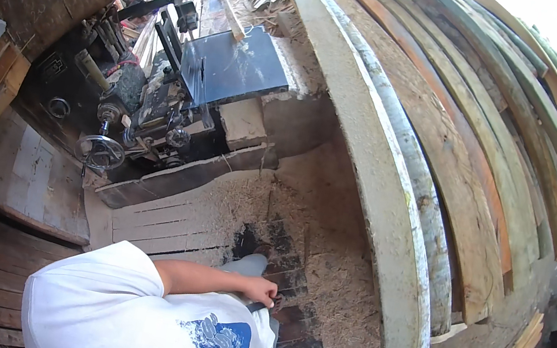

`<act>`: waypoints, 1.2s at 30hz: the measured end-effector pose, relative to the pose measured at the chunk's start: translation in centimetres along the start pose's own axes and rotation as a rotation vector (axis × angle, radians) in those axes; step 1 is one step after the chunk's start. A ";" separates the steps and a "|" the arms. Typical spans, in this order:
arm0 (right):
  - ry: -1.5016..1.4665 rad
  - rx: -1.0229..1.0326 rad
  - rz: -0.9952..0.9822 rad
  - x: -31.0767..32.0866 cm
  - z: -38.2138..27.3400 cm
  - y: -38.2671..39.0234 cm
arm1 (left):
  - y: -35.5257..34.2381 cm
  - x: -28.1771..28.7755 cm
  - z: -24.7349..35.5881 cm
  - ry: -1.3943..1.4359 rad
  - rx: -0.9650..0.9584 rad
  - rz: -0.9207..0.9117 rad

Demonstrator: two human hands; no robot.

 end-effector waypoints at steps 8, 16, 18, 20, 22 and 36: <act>-0.374 0.039 0.021 -0.5 -4.9 4.2 | -4.1 3.1 -0.6 -0.030 0.101 0.074; -0.061 0.327 0.003 -2.8 -22.1 5.3 | 1.4 24.8 -13.4 0.296 0.596 0.987; 0.016 0.505 -0.011 -2.4 -28.5 4.9 | 3.8 28.0 -14.9 0.326 0.638 1.092; 0.094 0.762 0.032 0.4 -35.7 2.6 | 2.4 30.9 -13.9 0.246 0.563 1.077; 0.263 0.943 0.083 0.1 -41.0 3.8 | 3.3 30.6 -14.0 0.189 0.524 1.041; 0.586 1.340 0.082 -20.7 -67.1 24.2 | 27.9 32.0 -27.9 -0.127 0.658 1.228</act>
Point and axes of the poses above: each hand's wrist, its own y-axis away from the middle knuckle, its own x-axis out of the back of the hand, z = x × y, the point moved 8 cm from there along -y, towards the middle knuckle, and after that the axes turned 8 degrees about -y, right-handed, at the moved point
